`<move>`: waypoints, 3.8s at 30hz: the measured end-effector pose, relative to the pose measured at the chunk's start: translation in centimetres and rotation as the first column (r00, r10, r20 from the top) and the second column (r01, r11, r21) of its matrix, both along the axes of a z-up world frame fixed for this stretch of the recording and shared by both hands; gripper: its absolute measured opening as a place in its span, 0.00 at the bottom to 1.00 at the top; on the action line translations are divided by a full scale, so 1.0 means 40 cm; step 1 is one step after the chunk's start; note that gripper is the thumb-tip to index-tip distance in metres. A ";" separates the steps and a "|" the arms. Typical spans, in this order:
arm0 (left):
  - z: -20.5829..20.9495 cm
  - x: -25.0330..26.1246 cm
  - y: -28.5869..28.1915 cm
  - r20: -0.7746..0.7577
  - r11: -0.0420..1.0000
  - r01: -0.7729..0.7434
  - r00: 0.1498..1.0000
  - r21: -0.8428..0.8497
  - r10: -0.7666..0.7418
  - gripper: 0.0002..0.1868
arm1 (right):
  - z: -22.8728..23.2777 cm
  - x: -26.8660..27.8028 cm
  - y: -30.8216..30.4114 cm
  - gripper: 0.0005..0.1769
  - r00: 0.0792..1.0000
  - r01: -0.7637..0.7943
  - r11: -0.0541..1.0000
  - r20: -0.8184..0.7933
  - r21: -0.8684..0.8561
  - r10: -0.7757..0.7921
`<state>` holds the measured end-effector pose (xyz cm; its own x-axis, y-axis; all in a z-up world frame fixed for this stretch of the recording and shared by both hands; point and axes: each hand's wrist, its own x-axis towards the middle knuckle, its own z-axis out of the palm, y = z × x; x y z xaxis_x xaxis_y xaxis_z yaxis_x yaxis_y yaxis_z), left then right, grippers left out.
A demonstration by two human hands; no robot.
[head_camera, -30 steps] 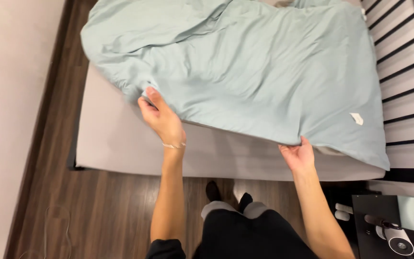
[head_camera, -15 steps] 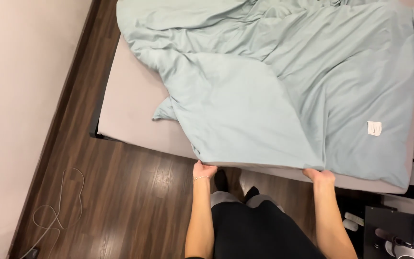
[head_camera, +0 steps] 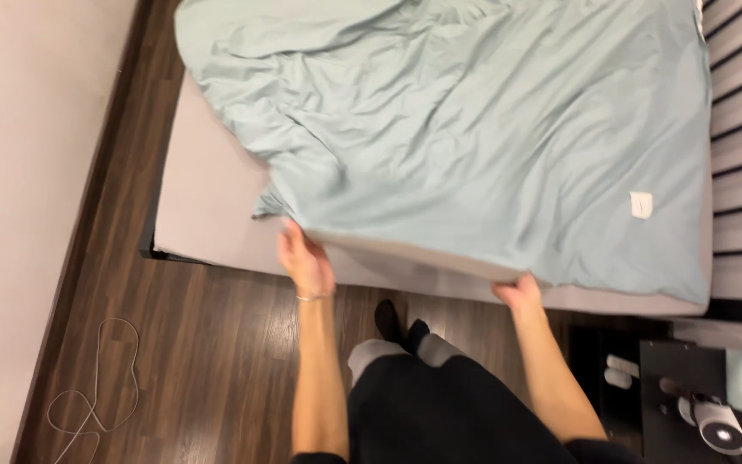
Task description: Spreading and smoothing a duvet cover over a bed.
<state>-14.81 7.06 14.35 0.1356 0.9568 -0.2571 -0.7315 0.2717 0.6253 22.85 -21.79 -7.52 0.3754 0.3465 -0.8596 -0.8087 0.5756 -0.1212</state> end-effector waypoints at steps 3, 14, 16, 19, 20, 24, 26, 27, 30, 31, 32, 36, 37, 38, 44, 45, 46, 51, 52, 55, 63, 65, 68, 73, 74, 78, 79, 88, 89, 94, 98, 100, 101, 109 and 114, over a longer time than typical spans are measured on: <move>0.081 -0.011 0.036 -0.044 0.949 -0.104 0.992 0.298 0.122 0.15 | -0.092 0.031 0.064 0.17 0.994 -0.035 0.986 0.112 0.164 0.017; 0.003 -0.221 -0.070 -0.338 0.971 -0.142 0.919 0.194 0.202 0.14 | -0.202 -0.068 0.043 0.21 0.966 -0.182 0.981 0.174 -0.063 0.190; -0.013 -0.225 -0.063 -0.343 0.980 -0.130 0.923 0.150 0.175 0.16 | -0.227 -0.093 0.018 0.18 0.954 -0.196 0.974 0.209 -0.113 0.216; -0.082 -0.268 -0.041 -0.334 0.988 -0.116 0.932 0.099 0.143 0.18 | -0.246 -0.177 -0.042 0.13 0.891 -0.214 0.901 0.302 -0.378 0.338; -0.112 -0.285 -0.027 -0.318 0.989 -0.112 0.938 0.095 0.137 0.17 | -0.249 -0.205 -0.055 0.11 0.832 -0.189 0.799 0.339 -0.571 0.439; -0.185 -0.313 -0.014 -0.332 0.990 -0.143 0.933 -0.002 0.135 0.19 | -0.307 -0.209 -0.140 0.07 0.743 0.080 0.611 0.456 -0.788 0.490; -0.332 -0.378 0.009 0.046 0.971 -0.031 0.998 -0.237 0.043 0.17 | -0.379 -0.160 -0.208 0.06 0.873 0.024 0.934 0.462 -0.356 0.154; -0.395 -0.385 0.009 0.048 0.970 -0.025 0.998 -0.241 0.038 0.17 | -0.404 -0.120 -0.227 0.06 0.873 0.029 0.933 0.463 -0.360 0.151; -0.485 -0.392 0.008 0.199 0.914 -0.002 0.976 -0.406 0.090 0.19 | -0.371 -0.044 -0.209 0.18 0.933 -0.012 0.944 0.336 -0.329 0.129; -0.463 -0.363 0.007 0.170 0.888 0.002 0.982 -0.461 0.085 0.22 | -0.281 -0.031 -0.170 0.26 0.923 0.017 0.979 0.380 -0.201 0.062; -0.440 -0.335 0.005 0.142 0.860 -0.001 0.986 -0.511 0.086 0.25 | -0.192 -0.013 -0.119 0.34 0.910 0.034 0.997 0.415 -0.064 -0.005; -0.511 -0.322 0.098 0.255 0.858 0.006 0.956 -0.514 0.146 0.23 | 0.007 0.129 -0.032 0.35 0.927 -0.018 0.973 0.360 -0.228 0.102; -0.504 -0.306 0.149 0.170 0.928 0.034 0.985 -0.371 0.031 0.24 | -0.021 0.213 -0.054 0.34 0.868 -0.086 0.983 0.472 -0.164 0.155; -0.496 -0.275 0.213 0.073 0.973 0.082 0.995 -0.215 -0.068 0.25 | -0.041 0.315 -0.059 0.32 0.786 -0.160 0.982 0.589 -0.102 0.189; 0.301 -0.005 0.455 -0.604 0.567 0.263 0.550 0.780 0.577 0.16 | 0.552 0.450 0.025 0.16 0.378 0.022 0.995 0.922 -0.101 0.085; 0.312 -0.019 0.481 -0.594 0.561 0.251 0.546 0.789 0.591 0.16 | 0.592 0.403 0.046 0.16 0.372 0.010 0.996 0.925 -0.089 0.079; 0.316 -0.020 0.505 -0.570 0.520 0.257 0.520 0.814 0.636 0.15 | 0.633 0.362 0.055 0.18 0.322 -0.009 0.992 0.939 -0.125 0.122; 0.220 -0.026 0.518 -0.505 0.484 0.211 0.591 0.849 0.629 0.14 | 0.505 0.314 0.036 0.27 0.320 -0.013 0.964 0.912 -0.266 0.256; 0.097 -0.069 0.546 -0.588 0.635 0.128 0.548 0.762 0.595 0.13 | 0.448 0.304 0.024 0.25 0.395 -0.004 0.942 0.865 -0.335 0.310; -0.100 -0.148 0.561 -0.655 0.793 0.009 0.569 0.609 0.497 0.20 | 0.329 0.274 0.010 0.23 0.461 -0.041 0.896 0.787 -0.442 0.409; -0.443 -0.259 0.484 -0.337 0.986 -0.168 0.929 -0.009 0.155 0.12 | 0.119 0.124 -0.006 0.17 0.551 -0.246 0.751 0.549 -0.613 0.629; -0.481 -0.237 0.474 -0.323 0.985 -0.140 0.941 -0.099 0.101 0.24 | 0.009 0.126 -0.031 0.18 0.547 -0.268 0.708 0.501 -0.654 0.670; -0.673 -0.298 0.455 -0.423 0.963 -0.200 0.900 -0.183 0.107 0.38 | -0.150 0.095 -0.050 0.19 0.592 -0.304 0.628 0.375 -0.716 0.714; -1.070 -0.381 0.364 -0.296 0.944 -0.201 0.948 -0.263 0.119 0.38 | -0.393 0.060 -0.069 0.18 0.650 -0.321 0.549 0.243 -0.772 0.720; -1.121 -0.382 0.323 -0.315 0.934 -0.204 0.943 -0.294 0.107 0.38 | -0.416 0.052 -0.090 0.19 0.662 -0.299 0.518 0.217 -0.801 0.717; -1.180 -0.394 0.231 -0.485 0.854 -0.348 0.865 -0.387 0.132 0.35 | -0.525 -0.029 -0.103 0.19 0.722 -0.235 0.492 0.188 -0.838 0.666; -1.146 -0.358 0.203 -0.487 0.872 -0.277 0.872 -0.404 0.051 0.31 | -0.527 -0.082 -0.090 0.25 0.586 0.073 0.219 0.220 -0.973 0.780; -1.222 -0.022 -0.143 -0.251 0.830 0.052 0.941 -0.555 -0.227 0.14 | -0.351 -0.582 0.513 0.19 -0.687 0.150 0.274 0.099 -0.950 0.720; -1.273 -0.010 -0.173 -0.190 0.837 0.021 0.971 -0.547 -0.149 0.14 | -0.363 -0.600 0.545 0.19 -0.720 0.149 0.289 0.096 -0.946 0.687; -1.110 0.041 -0.109 -0.293 0.868 0.053 0.930 -0.493 -0.224 0.16 | -0.393 -0.615 0.568 0.13 -0.726 0.135 0.276 0.095 -0.952 0.681; -1.008 0.037 -0.071 -0.201 0.880 0.117 0.952 -0.461 -0.232 0.19 | -0.341 -0.599 0.583 0.09 -0.724 0.042 0.322 0.193 -0.946 0.662; -1.009 0.026 -0.090 -0.174 0.868 0.137 0.953 -0.477 -0.246 0.18 | -0.318 -0.596 0.590 0.09 -0.732 0.017 0.331 0.214 -0.944 0.647; -1.013 0.023 -0.094 -0.148 0.858 0.162 0.953 -0.487 -0.264 0.17 | -0.309 -0.592 0.598 0.09 -0.736 -0.007 0.345 0.238 -0.939 0.634; -0.978 0.009 -0.116 -0.211 0.855 0.095 0.950 -0.509 -0.231 0.08 | -0.217 -0.590 0.637 0.07 -0.704 -0.177 0.213 0.275 -0.961 0.655; -0.989 -0.007 -0.159 -0.311 0.903 0.059 0.928 -0.426 -0.207 0.10 | -0.165 -0.611 0.627 0.05 -0.777 -0.037 0.176 0.139 -0.984 0.613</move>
<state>-15.10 0.70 -25.21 0.0876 0.7388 -0.6682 -0.4320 0.6326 0.6428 -1.58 3.27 -14.12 0.2352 0.9532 -0.1902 0.6834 -0.3013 -0.6649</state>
